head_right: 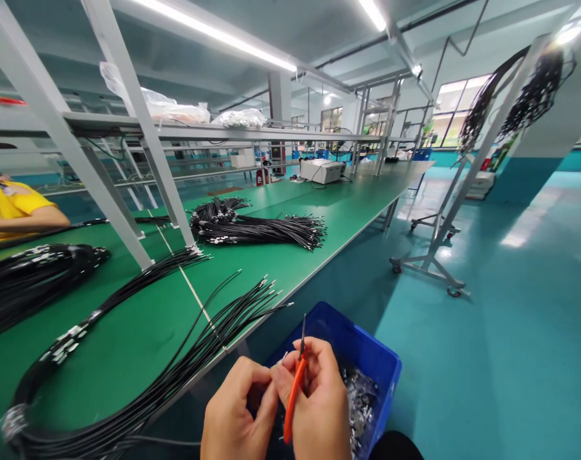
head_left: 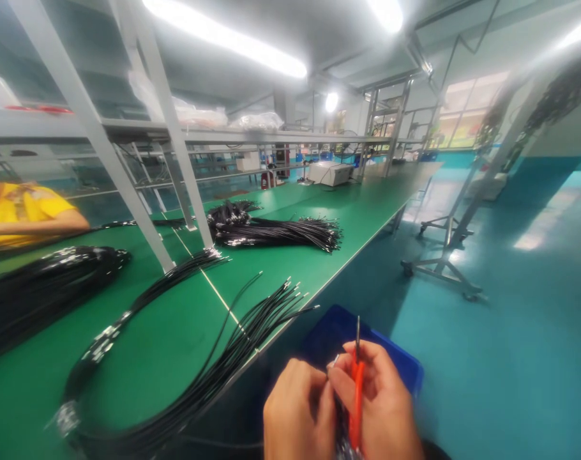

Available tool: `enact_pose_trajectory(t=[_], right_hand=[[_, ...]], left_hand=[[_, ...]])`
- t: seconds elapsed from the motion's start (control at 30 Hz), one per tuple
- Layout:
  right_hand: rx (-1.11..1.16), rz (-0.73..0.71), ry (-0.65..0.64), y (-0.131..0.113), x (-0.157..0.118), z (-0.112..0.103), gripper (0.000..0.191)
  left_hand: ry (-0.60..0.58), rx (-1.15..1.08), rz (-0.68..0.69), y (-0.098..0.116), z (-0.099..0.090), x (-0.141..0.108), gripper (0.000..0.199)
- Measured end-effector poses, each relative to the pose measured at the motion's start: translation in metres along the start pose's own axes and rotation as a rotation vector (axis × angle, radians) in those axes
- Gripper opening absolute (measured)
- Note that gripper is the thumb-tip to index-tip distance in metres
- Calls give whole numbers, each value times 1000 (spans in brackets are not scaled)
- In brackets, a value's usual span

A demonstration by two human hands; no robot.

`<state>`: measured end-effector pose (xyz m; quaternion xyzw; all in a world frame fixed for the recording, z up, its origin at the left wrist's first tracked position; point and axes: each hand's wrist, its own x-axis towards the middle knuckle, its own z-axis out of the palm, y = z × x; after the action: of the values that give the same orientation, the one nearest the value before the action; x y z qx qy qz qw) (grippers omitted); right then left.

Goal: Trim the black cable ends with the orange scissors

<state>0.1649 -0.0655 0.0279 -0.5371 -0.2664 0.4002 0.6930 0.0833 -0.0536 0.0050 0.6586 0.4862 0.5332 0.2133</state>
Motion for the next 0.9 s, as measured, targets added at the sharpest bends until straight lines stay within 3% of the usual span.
enact_pose_trajectory(t=[0.1,0.27,0.5,0.6,0.7,0.8,0.9], right_hand=[[-132,-72,49,5,0,1,30],[-226,-133,76,13,-1,-4,22],[-566,-320,118,12,-1,-7,17],[-597,-423,79,11,-6,-10,15],[-507,-375,-64,5,-7,-20,15],[-329,-96,-324,-9,1,-33,25],[-193,99,-650,-24,10,-45,47]], left_hand=[[50,154,166,-1,4,-4,23],[81,298,268,-5,4,-5,21],[70,307,258,-7,7,-9,21],[23,210,186,-6,3,-6,22],[-76,12,-18,-7,-7,2,19],[-219,-220,-237,-10,-20,14,12],[-260,-427,-356,-10,-29,23,11]])
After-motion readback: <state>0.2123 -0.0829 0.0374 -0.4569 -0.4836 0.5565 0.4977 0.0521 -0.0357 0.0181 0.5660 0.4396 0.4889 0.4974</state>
